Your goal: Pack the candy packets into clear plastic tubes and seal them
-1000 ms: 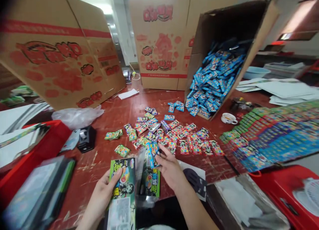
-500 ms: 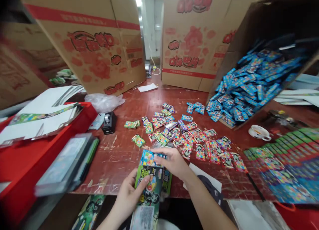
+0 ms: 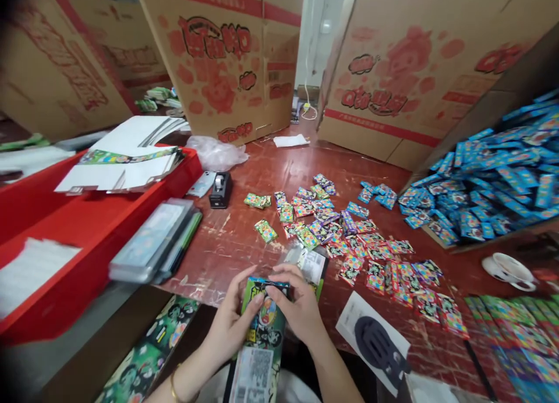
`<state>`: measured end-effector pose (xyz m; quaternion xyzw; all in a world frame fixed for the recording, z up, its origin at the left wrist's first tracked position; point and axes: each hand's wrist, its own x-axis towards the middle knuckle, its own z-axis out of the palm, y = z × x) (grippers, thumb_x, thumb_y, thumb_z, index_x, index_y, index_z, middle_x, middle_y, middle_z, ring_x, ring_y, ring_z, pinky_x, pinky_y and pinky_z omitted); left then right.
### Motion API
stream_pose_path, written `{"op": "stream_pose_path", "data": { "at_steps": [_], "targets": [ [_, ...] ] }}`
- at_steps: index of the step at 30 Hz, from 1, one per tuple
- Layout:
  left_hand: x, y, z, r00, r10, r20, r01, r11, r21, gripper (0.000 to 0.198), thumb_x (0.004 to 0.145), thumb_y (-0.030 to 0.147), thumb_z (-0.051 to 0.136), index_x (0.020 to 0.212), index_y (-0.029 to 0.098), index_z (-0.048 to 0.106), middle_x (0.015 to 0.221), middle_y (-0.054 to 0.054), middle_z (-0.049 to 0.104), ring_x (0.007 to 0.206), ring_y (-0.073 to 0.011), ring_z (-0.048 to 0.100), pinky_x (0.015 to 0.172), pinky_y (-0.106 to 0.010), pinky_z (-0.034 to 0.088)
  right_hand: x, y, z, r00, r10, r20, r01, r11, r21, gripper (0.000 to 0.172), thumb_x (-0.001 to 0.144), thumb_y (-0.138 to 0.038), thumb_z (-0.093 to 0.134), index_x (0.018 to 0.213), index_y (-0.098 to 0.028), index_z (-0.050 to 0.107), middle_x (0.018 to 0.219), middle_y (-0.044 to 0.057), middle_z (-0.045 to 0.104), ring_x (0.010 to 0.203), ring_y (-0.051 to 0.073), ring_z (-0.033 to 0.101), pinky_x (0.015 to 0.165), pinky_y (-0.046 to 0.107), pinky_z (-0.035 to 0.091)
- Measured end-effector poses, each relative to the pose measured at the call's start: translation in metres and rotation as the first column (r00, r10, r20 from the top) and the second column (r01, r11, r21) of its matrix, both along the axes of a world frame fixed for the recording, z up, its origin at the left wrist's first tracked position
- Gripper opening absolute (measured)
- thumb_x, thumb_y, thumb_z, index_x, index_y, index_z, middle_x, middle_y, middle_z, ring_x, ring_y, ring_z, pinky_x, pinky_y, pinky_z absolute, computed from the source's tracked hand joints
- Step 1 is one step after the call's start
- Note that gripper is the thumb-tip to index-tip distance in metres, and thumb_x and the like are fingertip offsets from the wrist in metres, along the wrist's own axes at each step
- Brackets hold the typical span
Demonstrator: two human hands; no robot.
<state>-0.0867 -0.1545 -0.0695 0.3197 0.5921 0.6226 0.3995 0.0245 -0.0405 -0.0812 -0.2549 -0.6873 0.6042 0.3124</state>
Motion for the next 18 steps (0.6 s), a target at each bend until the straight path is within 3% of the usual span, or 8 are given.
{"op": "stream_pose_path", "data": {
  "at_steps": [3, 5, 7, 10, 14, 16, 18],
  "targets": [
    [-0.004, -0.004, -0.006, 0.999, 0.008, -0.033, -0.009, 1.000, -0.010, 0.030, 0.086, 0.032, 0.055, 0.113, 0.023, 0.047, 0.092, -0.001, 0.063, 0.085, -0.0165, 0.061, 0.078, -0.027, 0.048, 0.000, -0.008, -0.004, 0.998, -0.052, 0.036, 0.051, 0.998, 0.032, 0.013, 0.080, -0.032, 0.065, 0.088, -0.023, 0.070, 0.122, 0.009, 0.053, 0.111, 0.025, 0.053, 0.096, 0.039, 0.043],
    [-0.006, -0.006, -0.009, 0.999, 0.022, -0.041, -0.023, 0.999, -0.023, 0.022, 0.086, 0.034, 0.055, 0.103, 0.023, 0.048, 0.083, 0.002, 0.061, 0.076, -0.0149, 0.060, 0.071, -0.025, 0.048, 0.002, -0.014, -0.009, 0.983, -0.186, 0.005, 0.186, 0.982, -0.015, 0.026, 0.080, -0.032, 0.065, 0.105, -0.025, 0.064, 0.129, 0.009, 0.050, 0.108, 0.024, 0.056, 0.090, 0.038, 0.048],
    [-0.008, -0.007, -0.013, 0.998, 0.030, -0.053, -0.032, 0.999, -0.041, 0.020, 0.086, 0.035, 0.055, 0.101, 0.024, 0.048, 0.078, 0.003, 0.058, 0.070, -0.0138, 0.058, 0.066, -0.025, 0.047, 0.003, -0.022, -0.014, 0.957, -0.289, -0.024, 0.285, 0.953, -0.108, 0.039, 0.079, -0.032, 0.066, 0.116, -0.025, 0.054, 0.123, 0.010, 0.055, 0.099, 0.022, 0.061, 0.082, 0.036, 0.053],
    [-0.011, -0.005, -0.017, 0.989, 0.050, -0.141, -0.057, 0.997, -0.043, 0.016, 0.087, 0.034, 0.053, 0.098, 0.023, 0.051, 0.084, 0.000, 0.061, 0.076, -0.0155, 0.059, 0.071, -0.028, 0.048, -0.001, -0.033, -0.019, 0.966, -0.256, -0.045, 0.247, 0.959, -0.141, 0.024, 0.081, -0.031, 0.064, 0.103, -0.022, 0.059, 0.099, 0.008, 0.066, 0.089, 0.021, 0.065, 0.078, 0.035, 0.055],
    [-0.012, 0.001, -0.021, 0.959, 0.140, -0.246, -0.108, 0.985, 0.136, 0.006, 0.087, 0.026, 0.054, 0.087, 0.020, 0.055, 0.105, -0.007, 0.061, 0.102, -0.0199, 0.058, 0.090, -0.035, 0.044, -0.012, -0.039, -0.015, 0.967, -0.206, -0.148, 0.210, 0.978, 0.016, 0.005, 0.084, -0.024, 0.058, 0.086, -0.021, 0.062, 0.097, 0.008, 0.066, 0.096, 0.021, 0.062, 0.087, 0.037, 0.050],
    [-0.010, 0.003, -0.020, 0.960, 0.205, -0.192, -0.166, 0.965, 0.204, 0.012, 0.084, 0.022, 0.059, 0.093, 0.022, 0.051, 0.098, -0.005, 0.064, 0.095, -0.0180, 0.061, 0.085, -0.033, 0.047, -0.016, -0.040, -0.011, 0.953, -0.243, -0.183, 0.251, 0.968, 0.022, 0.003, 0.083, -0.021, 0.059, 0.086, -0.021, 0.060, 0.095, 0.007, 0.066, 0.092, 0.020, 0.063, 0.085, 0.036, 0.050],
    [-0.008, 0.002, -0.018, 0.966, 0.225, -0.129, -0.200, 0.962, 0.185, 0.026, 0.080, 0.021, 0.063, 0.102, 0.023, 0.048, 0.089, -0.002, 0.066, 0.086, -0.0160, 0.063, 0.079, -0.030, 0.049, -0.016, -0.039, -0.006, 0.939, -0.299, -0.173, 0.299, 0.954, -0.026, 0.009, 0.081, -0.021, 0.062, 0.089, -0.021, 0.058, 0.086, 0.004, 0.066, 0.083, 0.018, 0.064, 0.079, 0.033, 0.051]
  ]
}}
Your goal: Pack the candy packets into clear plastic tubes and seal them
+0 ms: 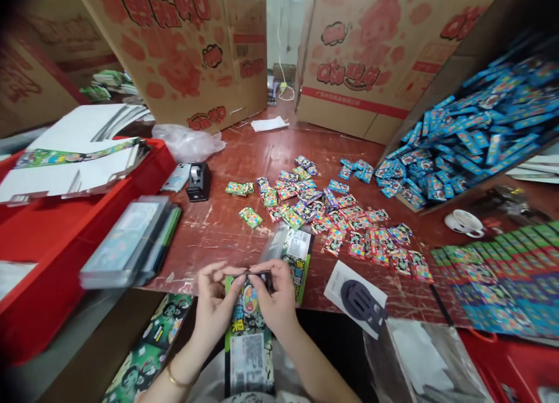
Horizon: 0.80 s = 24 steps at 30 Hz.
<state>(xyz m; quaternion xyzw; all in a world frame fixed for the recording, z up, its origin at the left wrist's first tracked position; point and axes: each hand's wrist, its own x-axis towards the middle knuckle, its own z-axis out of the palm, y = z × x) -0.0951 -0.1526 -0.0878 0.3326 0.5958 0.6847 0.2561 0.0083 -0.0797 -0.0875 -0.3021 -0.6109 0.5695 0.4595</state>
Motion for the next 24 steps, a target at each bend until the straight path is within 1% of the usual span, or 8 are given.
{"op": "stream_pose_path", "data": {
  "at_steps": [2, 5, 8, 11, 16, 19, 22, 24],
  "targets": [
    [-0.001, -0.002, 0.004, 0.997, -0.053, 0.048, 0.057, 0.994, -0.089, 0.025, 0.079, 0.026, 0.066, 0.100, 0.021, 0.054, 0.086, -0.002, 0.068, 0.083, -0.0158, 0.064, 0.077, -0.028, 0.050, 0.001, 0.002, 0.007, 0.999, 0.005, 0.048, -0.003, 0.999, -0.043, 0.009, 0.078, -0.022, 0.065, 0.085, -0.021, 0.060, 0.077, 0.003, 0.066, 0.074, 0.017, 0.064, 0.072, 0.030, 0.051],
    [-0.008, -0.003, 0.010, 0.973, -0.115, 0.198, 0.158, 0.963, -0.218, 0.022, 0.074, 0.034, 0.069, 0.087, 0.017, 0.063, 0.087, -0.004, 0.070, 0.080, -0.0163, 0.065, 0.072, -0.026, 0.052, 0.002, 0.011, 0.018, 0.988, 0.105, 0.112, -0.091, 0.988, -0.127, 0.010, 0.071, -0.027, 0.070, 0.074, -0.019, 0.065, 0.076, 0.004, 0.067, 0.072, 0.018, 0.063, 0.068, 0.029, 0.050],
    [-0.016, 0.003, 0.011, 0.929, -0.021, 0.370, 0.134, 0.950, -0.283, 0.034, 0.068, 0.040, 0.073, 0.093, 0.019, 0.065, 0.089, -0.003, 0.072, 0.078, -0.0164, 0.065, 0.070, -0.024, 0.053, 0.002, 0.023, 0.024, 0.977, 0.207, 0.058, -0.173, 0.916, -0.362, 0.019, 0.063, -0.033, 0.075, 0.076, -0.019, 0.070, 0.076, 0.003, 0.071, 0.069, 0.019, 0.064, 0.066, 0.030, 0.051],
    [-0.017, 0.011, 0.006, 0.937, 0.007, 0.349, 0.120, 0.932, -0.341, 0.036, 0.066, 0.046, 0.073, 0.088, 0.018, 0.066, 0.086, -0.003, 0.072, 0.080, -0.0182, 0.065, 0.072, -0.026, 0.053, 0.008, 0.036, 0.019, 0.978, 0.203, 0.044, -0.161, 0.875, -0.457, 0.024, 0.061, -0.040, 0.076, 0.071, -0.018, 0.072, 0.069, 0.002, 0.071, 0.062, 0.018, 0.064, 0.063, 0.031, 0.050],
    [0.004, 0.015, -0.003, 0.991, -0.118, 0.055, 0.130, 0.933, -0.335, 0.032, 0.073, 0.049, 0.064, 0.084, 0.019, 0.063, 0.097, -0.005, 0.069, 0.091, -0.0212, 0.063, 0.082, -0.030, 0.050, 0.021, 0.036, 0.010, 0.991, 0.125, 0.052, -0.098, 0.928, -0.360, 0.020, 0.064, -0.040, 0.074, 0.068, -0.021, 0.072, 0.074, 0.004, 0.072, 0.069, 0.022, 0.066, 0.068, 0.036, 0.053],
    [0.014, 0.021, -0.005, 0.985, -0.173, 0.009, 0.168, 0.938, -0.304, 0.031, 0.070, 0.045, 0.068, 0.086, 0.022, 0.057, 0.092, -0.004, 0.068, 0.083, -0.0199, 0.065, 0.072, -0.029, 0.053, 0.024, 0.026, 0.011, 0.990, 0.105, 0.090, -0.091, 0.984, -0.152, 0.009, 0.075, -0.031, 0.066, 0.074, -0.025, 0.072, 0.087, 0.003, 0.071, 0.087, 0.022, 0.065, 0.085, 0.037, 0.050],
    [-0.010, 0.040, 0.000, 0.984, -0.175, -0.024, 0.159, 0.939, -0.305, 0.031, 0.070, 0.045, 0.067, 0.087, 0.021, 0.057, 0.089, -0.004, 0.069, 0.076, -0.0190, 0.066, 0.067, -0.029, 0.054, 0.042, 0.028, 0.009, 0.980, 0.026, 0.196, -0.042, 0.996, 0.079, 0.025, 0.082, -0.026, 0.058, 0.105, -0.027, 0.066, 0.117, 0.004, 0.063, 0.109, 0.023, 0.057, 0.099, 0.040, 0.042],
    [-0.047, 0.056, 0.005, 0.990, -0.048, -0.130, 0.001, 0.941, -0.337, 0.034, 0.072, 0.048, 0.063, 0.091, 0.020, 0.057, 0.090, -0.006, 0.070, 0.077, -0.0200, 0.067, 0.066, -0.031, 0.055, 0.072, 0.041, 0.003, 0.950, -0.124, 0.285, 0.080, 0.983, 0.163, 0.046, 0.082, -0.027, 0.058, 0.127, -0.025, 0.050, 0.131, 0.008, 0.053, 0.117, 0.024, 0.051, 0.101, 0.042, 0.039]
  ]
}}
